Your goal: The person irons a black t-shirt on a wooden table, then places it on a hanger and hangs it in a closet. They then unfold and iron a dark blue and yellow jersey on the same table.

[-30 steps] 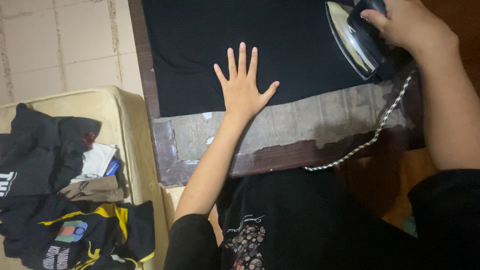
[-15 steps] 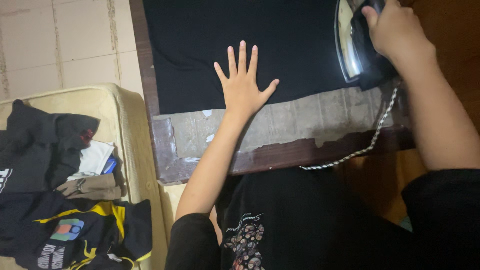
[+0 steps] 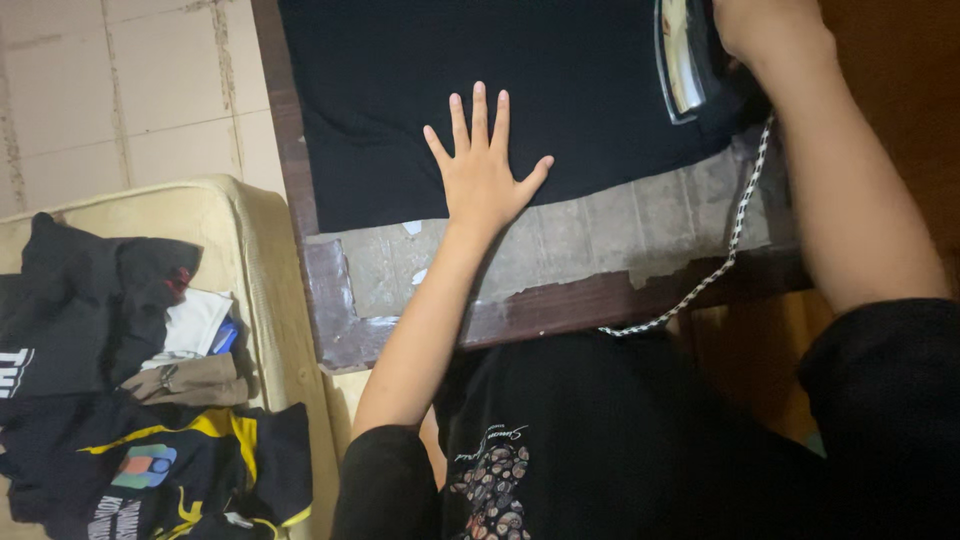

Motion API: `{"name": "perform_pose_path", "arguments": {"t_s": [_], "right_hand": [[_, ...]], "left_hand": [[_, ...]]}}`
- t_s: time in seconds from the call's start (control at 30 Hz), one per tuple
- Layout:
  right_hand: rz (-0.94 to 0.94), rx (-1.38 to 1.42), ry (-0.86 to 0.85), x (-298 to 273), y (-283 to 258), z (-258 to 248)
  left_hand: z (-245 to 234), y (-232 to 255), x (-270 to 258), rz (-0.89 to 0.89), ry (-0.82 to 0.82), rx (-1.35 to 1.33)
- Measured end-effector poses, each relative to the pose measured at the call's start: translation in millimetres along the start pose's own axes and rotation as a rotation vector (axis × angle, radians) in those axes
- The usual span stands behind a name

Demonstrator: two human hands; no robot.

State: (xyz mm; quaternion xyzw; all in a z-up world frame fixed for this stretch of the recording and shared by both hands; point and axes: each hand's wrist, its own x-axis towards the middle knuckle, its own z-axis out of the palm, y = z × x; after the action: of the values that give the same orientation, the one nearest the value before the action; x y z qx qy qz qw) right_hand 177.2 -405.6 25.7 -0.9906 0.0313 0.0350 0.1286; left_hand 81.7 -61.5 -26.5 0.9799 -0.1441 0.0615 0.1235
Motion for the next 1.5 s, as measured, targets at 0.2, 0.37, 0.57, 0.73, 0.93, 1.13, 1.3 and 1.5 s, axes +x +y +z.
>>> {"name": "perform_pose_path", "arguments": {"t_s": [0.2,0.37,0.57,0.73,0.93,1.13,1.3,1.5], "right_hand": [[-0.039,0.021,0.044,-24,-7,-20],[0.158,-0.046,-0.112,-62,-3,-33],[0.257,-0.193,-0.289,-102,5,-42],[0.321,-0.246,-0.403,-124,7,-54],[0.154,-0.369,-0.215,-135,-3,-70],[-0.196,-0.289,-0.039,-112,-28,-96],[-0.424,-0.013,-0.056,-66,-91,-62],[-0.591,0.029,0.002,-28,-183,-1]], "left_hand": [[-1,1,0,-0.015,-0.027,-0.001],[-1,1,1,-0.012,-0.029,0.004],[-2,0,1,-0.015,-0.039,-0.022],[0,1,3,-0.014,-0.027,-0.026],[-2,-12,-9,-0.059,0.06,-0.058],[-33,-57,-28,-0.258,0.029,-0.009],[-43,-76,-54,-0.327,0.013,0.03],[-54,-79,-81,-0.387,0.048,0.009]]}}
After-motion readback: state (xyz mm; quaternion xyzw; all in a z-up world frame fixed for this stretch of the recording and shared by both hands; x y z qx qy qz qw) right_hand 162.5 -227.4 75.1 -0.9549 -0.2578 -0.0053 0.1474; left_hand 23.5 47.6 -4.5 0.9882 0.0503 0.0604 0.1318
